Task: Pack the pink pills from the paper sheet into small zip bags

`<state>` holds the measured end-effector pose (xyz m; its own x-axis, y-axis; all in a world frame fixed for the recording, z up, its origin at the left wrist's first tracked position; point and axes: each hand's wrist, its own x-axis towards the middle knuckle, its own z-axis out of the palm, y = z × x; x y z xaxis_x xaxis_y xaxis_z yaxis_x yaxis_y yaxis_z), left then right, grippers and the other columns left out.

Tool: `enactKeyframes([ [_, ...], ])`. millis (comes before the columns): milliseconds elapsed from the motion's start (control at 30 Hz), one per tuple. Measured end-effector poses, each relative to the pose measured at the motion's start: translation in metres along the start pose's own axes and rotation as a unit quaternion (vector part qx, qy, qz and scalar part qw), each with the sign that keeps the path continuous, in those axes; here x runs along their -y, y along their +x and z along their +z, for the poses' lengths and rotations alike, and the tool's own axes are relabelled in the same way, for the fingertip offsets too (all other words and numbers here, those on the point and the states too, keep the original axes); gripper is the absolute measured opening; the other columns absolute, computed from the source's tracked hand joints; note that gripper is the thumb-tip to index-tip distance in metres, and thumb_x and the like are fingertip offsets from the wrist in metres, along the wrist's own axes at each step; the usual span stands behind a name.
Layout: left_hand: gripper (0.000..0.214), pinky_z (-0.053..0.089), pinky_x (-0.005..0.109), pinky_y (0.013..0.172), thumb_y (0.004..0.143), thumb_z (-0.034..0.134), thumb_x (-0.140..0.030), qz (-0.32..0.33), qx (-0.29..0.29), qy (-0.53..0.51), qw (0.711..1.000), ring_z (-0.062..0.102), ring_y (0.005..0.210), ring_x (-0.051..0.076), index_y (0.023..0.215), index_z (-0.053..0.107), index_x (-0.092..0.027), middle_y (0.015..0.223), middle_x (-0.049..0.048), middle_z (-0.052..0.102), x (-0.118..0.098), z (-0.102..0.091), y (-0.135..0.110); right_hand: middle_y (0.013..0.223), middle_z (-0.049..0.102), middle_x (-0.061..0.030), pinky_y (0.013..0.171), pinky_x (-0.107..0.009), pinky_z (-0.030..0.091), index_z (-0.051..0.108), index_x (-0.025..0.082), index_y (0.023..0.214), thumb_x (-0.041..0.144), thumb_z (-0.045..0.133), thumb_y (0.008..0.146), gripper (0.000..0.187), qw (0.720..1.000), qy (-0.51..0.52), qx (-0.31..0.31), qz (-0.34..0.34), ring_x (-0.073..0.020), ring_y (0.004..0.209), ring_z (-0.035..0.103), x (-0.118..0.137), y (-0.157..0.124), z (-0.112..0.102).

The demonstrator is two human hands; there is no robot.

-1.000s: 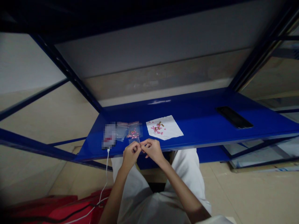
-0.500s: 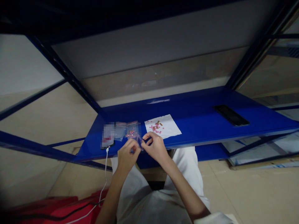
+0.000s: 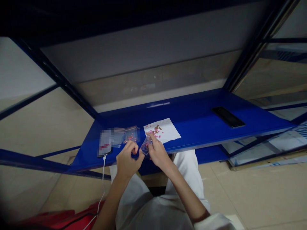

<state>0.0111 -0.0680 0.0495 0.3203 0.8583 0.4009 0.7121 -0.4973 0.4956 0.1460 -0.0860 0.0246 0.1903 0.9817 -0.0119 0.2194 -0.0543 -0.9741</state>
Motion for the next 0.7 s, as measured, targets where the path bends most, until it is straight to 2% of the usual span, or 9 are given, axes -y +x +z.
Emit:
enactKeyframes([
  [100, 0.020, 0.029, 0.021, 0.051, 0.071, 0.056, -0.034, -0.035, 0.004, -0.052, 0.998, 0.048, 0.051, 0.010, 0.063, 0.043, -0.021, 0.055, -0.0050, 0.047, -0.007, 0.007, 0.010, 0.099, 0.061, -0.0054, 0.067, -0.031, 0.051, 0.041, 0.023, 0.127, 0.016, 0.039, 0.077, 0.051, 0.999, -0.007, -0.011, -0.030, -0.0171, 0.072, 0.059, -0.002, 0.000, -0.003],
  [200, 0.015, 0.030, 0.020, 0.051, 0.071, 0.057, -0.033, -0.031, 0.031, -0.120, 0.992, 0.049, 0.049, 0.009, 0.069, 0.046, -0.022, 0.056, -0.0063, 0.050, -0.011, 0.015, 0.021, 0.114, 0.054, -0.0068, 0.088, -0.038, 0.042, 0.043, 0.021, 0.123, 0.016, 0.039, 0.075, 0.048, 0.998, -0.013, -0.034, -0.054, -0.0214, 0.099, 0.053, -0.004, 0.004, -0.010],
  [267, 0.009, 0.032, 0.019, 0.051, 0.073, 0.054, -0.028, -0.023, 0.060, -0.163, 0.985, 0.051, 0.050, 0.008, 0.073, 0.047, -0.022, 0.060, -0.0065, 0.053, -0.010, 0.020, 0.029, 0.123, 0.047, -0.0066, 0.095, -0.040, 0.036, 0.043, 0.022, 0.121, 0.018, 0.041, 0.075, 0.046, 0.997, 0.003, -0.042, -0.063, -0.0222, 0.113, 0.045, -0.006, 0.007, -0.017],
  [367, 0.008, 0.036, 0.017, 0.048, 0.078, 0.048, -0.027, -0.030, 0.098, -0.269, 0.958, 0.055, 0.055, 0.008, 0.076, 0.044, -0.021, 0.067, -0.0048, 0.055, -0.005, 0.032, 0.045, 0.132, 0.039, -0.0053, 0.092, -0.038, 0.040, 0.038, 0.026, 0.124, 0.031, 0.045, 0.079, 0.046, 0.995, 0.097, -0.025, -0.029, -0.0223, 0.120, 0.039, -0.010, 0.013, -0.027],
  [433, 0.013, 0.038, 0.015, 0.044, 0.079, 0.048, -0.032, -0.061, 0.120, -0.364, 0.922, 0.056, 0.057, 0.009, 0.079, 0.041, -0.021, 0.069, -0.0037, 0.054, -0.001, 0.042, 0.055, 0.134, 0.037, -0.0049, 0.083, -0.036, 0.047, 0.033, 0.030, 0.128, 0.043, 0.041, 0.082, 0.048, 0.983, 0.181, -0.021, 0.017, -0.0220, 0.116, 0.045, -0.016, 0.017, -0.032],
  [500, 0.018, 0.039, 0.015, 0.040, 0.078, 0.050, -0.036, -0.092, 0.129, -0.441, 0.884, 0.056, 0.056, 0.010, 0.081, 0.039, -0.021, 0.067, -0.0039, 0.053, 0.003, 0.055, 0.064, 0.130, 0.043, -0.0055, 0.076, -0.033, 0.051, 0.032, 0.031, 0.129, 0.049, 0.039, 0.082, 0.050, 0.971, 0.230, -0.036, 0.056, -0.0210, 0.105, 0.054, -0.023, 0.022, -0.036],
  [567, 0.023, 0.041, 0.016, 0.039, 0.077, 0.052, -0.038, -0.120, 0.114, -0.485, 0.859, 0.055, 0.053, 0.010, 0.083, 0.038, -0.021, 0.065, -0.0045, 0.053, 0.008, 0.070, 0.069, 0.116, 0.054, -0.0060, 0.070, -0.031, 0.052, 0.036, 0.029, 0.126, 0.049, 0.047, 0.078, 0.053, 0.968, 0.231, -0.063, 0.070, -0.0199, 0.092, 0.060, -0.033, 0.029, -0.038],
  [633, 0.023, 0.045, 0.019, 0.043, 0.078, 0.051, -0.039, -0.154, 0.083, -0.493, 0.852, 0.056, 0.051, 0.010, 0.086, 0.040, -0.020, 0.066, -0.0038, 0.055, 0.011, 0.085, 0.071, 0.100, 0.061, -0.0050, 0.065, -0.030, 0.053, 0.040, 0.025, 0.123, 0.045, 0.056, 0.072, 0.057, 0.971, 0.208, -0.098, 0.063, -0.0190, 0.081, 0.062, -0.043, 0.038, -0.039],
  [700, 0.022, 0.049, 0.023, 0.053, 0.081, 0.046, -0.038, -0.183, 0.028, -0.464, 0.866, 0.059, 0.060, 0.012, 0.092, 0.044, -0.019, 0.073, -0.0007, 0.058, 0.013, 0.098, 0.069, 0.090, 0.062, -0.0041, 0.060, -0.028, 0.052, 0.041, 0.022, 0.123, 0.043, 0.059, 0.069, 0.060, 0.971, 0.184, -0.145, 0.040, -0.0179, 0.072, 0.062, -0.053, 0.047, -0.040],
])
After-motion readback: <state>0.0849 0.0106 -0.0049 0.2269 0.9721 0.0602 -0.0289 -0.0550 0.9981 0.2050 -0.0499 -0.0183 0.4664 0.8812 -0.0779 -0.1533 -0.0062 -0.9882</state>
